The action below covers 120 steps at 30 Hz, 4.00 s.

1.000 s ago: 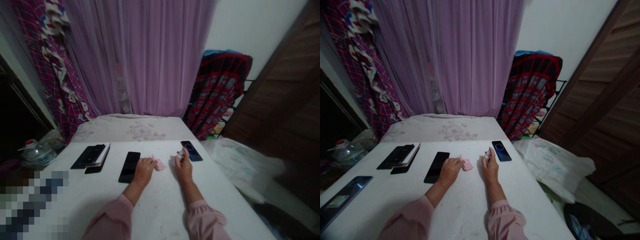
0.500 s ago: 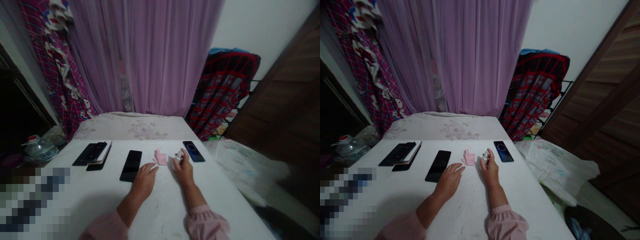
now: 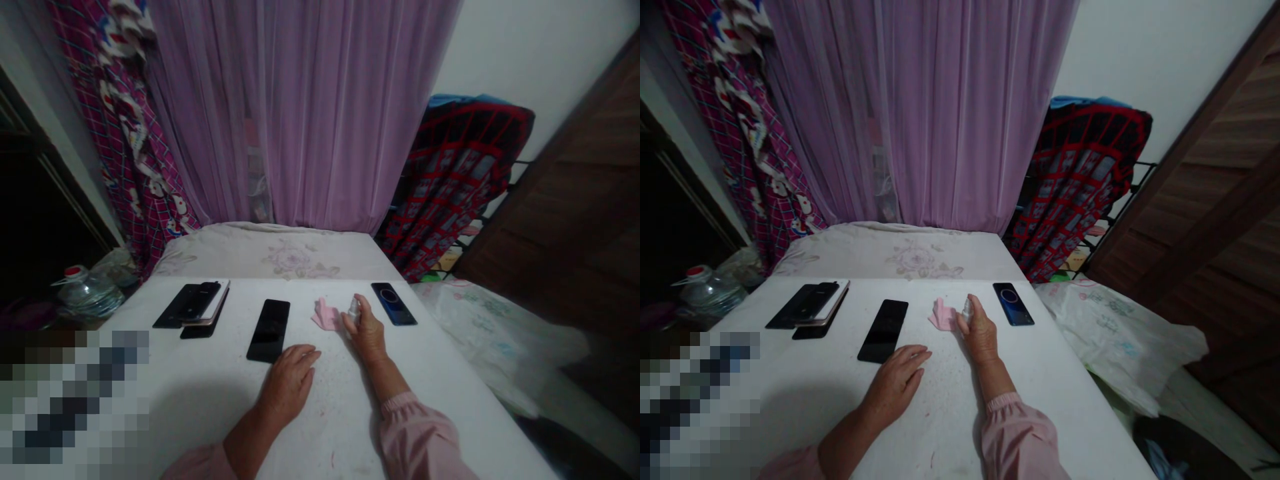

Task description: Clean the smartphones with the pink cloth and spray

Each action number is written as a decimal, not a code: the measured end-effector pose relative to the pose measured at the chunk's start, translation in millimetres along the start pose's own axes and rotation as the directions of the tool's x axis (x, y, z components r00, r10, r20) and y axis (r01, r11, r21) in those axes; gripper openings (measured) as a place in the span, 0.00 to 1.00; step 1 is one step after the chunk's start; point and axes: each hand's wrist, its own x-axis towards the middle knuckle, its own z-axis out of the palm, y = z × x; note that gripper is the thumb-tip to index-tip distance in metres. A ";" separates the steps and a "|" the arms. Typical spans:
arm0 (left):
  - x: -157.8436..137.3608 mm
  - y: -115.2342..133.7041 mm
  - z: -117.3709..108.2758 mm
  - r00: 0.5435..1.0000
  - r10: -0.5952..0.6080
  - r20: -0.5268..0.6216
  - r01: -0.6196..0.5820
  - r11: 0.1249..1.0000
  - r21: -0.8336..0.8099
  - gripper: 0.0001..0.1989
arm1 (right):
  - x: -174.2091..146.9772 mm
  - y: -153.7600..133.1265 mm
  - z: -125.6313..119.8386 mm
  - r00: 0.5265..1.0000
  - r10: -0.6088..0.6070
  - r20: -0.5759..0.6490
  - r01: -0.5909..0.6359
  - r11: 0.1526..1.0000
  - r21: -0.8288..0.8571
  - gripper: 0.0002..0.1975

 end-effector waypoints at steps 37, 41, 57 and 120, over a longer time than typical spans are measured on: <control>-1.3 -1.4 4.6 0.999 0.051 0.004 -0.051 0.983 0.176 0.20 | 9.0 -0.1 -8.4 0.998 0.037 0.051 -0.044 0.990 0.133 0.26; -1.8 -1.5 4.4 0.998 0.056 0.004 -0.056 0.983 0.175 0.20 | 9.8 -1.3 -9.7 0.998 0.055 0.045 -0.060 0.988 0.143 0.26; 31.1 51.3 16.9 0.906 -0.272 0.323 0.422 0.553 -0.718 0.28 | -26.5 -64.8 -43.4 0.942 0.181 0.282 -0.333 0.421 0.844 0.39; 27.3 34.7 -12.5 0.929 -0.272 0.253 0.366 0.780 -0.508 0.20 | 2.3 -52.3 -86.6 0.899 -0.133 0.417 -0.228 0.671 0.706 0.14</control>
